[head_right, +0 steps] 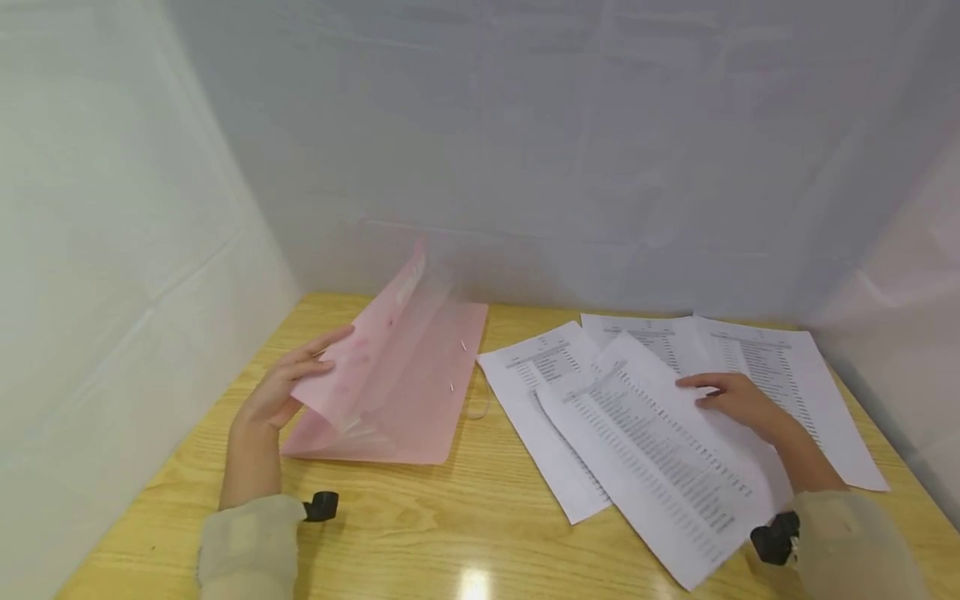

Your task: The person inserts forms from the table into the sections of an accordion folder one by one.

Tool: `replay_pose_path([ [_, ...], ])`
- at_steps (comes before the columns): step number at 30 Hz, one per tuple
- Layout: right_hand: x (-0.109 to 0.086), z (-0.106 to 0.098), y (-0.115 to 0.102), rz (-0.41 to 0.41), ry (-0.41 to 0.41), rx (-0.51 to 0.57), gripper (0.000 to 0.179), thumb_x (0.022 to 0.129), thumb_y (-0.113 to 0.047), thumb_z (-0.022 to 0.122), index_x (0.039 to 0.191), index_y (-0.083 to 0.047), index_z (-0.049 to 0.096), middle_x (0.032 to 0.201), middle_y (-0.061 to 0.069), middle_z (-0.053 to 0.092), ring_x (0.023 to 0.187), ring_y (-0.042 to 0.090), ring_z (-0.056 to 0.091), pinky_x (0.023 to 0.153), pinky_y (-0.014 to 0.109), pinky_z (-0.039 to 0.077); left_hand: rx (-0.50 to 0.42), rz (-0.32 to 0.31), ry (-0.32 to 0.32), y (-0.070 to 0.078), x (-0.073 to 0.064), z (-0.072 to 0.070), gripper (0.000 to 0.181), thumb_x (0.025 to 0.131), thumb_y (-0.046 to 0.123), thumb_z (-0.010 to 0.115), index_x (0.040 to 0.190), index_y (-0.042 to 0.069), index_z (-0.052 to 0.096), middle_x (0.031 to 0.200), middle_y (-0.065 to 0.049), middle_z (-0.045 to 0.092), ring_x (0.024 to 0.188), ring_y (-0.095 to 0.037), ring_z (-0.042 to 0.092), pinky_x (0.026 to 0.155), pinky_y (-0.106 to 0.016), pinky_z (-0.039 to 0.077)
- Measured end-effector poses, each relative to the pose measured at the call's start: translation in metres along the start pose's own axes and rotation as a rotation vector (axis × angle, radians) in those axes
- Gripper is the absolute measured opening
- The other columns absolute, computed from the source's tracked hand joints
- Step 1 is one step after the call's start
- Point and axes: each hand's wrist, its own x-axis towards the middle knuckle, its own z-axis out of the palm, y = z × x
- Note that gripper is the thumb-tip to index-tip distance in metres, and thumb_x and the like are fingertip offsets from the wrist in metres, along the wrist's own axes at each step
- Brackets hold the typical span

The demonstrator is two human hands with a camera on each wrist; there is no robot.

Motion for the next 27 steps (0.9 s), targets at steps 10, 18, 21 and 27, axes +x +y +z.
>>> replay_pose_path([
  [10, -0.009, 0.013, 0.018, 0.058, -0.153, 0.407, 0.064, 0.091, -0.008, 0.055, 0.146, -0.007, 0.022, 0.114, -0.005, 0.055, 0.092, 0.023, 0.060, 0.069, 0.040, 0.050, 0.025, -0.001, 0.008, 0.000, -0.001, 0.001, 0.047, 0.097, -0.003, 0.031, 0.142, 0.010, 0.036, 0.121, -0.013, 0.052, 0.076, -0.015, 0.061, 0.066, -0.025, 0.049],
  [18, -0.015, 0.022, 0.020, 0.010, -0.233, 0.565, 0.068, 0.093, -0.002, 0.048, 0.148, -0.010, 0.009, 0.115, -0.001, 0.057, 0.093, 0.026, 0.061, 0.066, 0.040, 0.051, 0.043, -0.001, 0.019, -0.002, 0.000, 0.001, 0.047, 0.097, -0.003, 0.032, 0.142, 0.010, 0.036, 0.125, -0.013, 0.050, 0.077, -0.015, 0.061, 0.067, -0.025, 0.049],
  [21, -0.017, 0.027, 0.013, 0.027, -0.188, 0.607, 0.066, 0.092, -0.002, 0.049, 0.148, -0.013, 0.015, 0.113, -0.001, 0.058, 0.093, 0.025, 0.061, 0.067, 0.041, 0.051, 0.027, -0.005, 0.009, -0.002, 0.001, 0.002, 0.047, 0.097, -0.002, 0.032, 0.142, 0.010, 0.035, 0.122, -0.014, 0.052, 0.077, -0.016, 0.062, 0.067, -0.026, 0.049],
  [27, -0.015, 0.036, -0.007, 0.069, -0.036, 0.569, 0.070, 0.091, -0.005, 0.055, 0.147, -0.009, 0.014, 0.114, -0.010, 0.053, 0.092, 0.019, 0.060, 0.068, 0.040, 0.051, 0.037, 0.009, -0.002, 0.000, 0.002, 0.002, 0.047, 0.097, -0.003, 0.030, 0.143, 0.009, 0.033, 0.121, -0.012, 0.053, 0.075, -0.015, 0.061, 0.066, -0.025, 0.049],
])
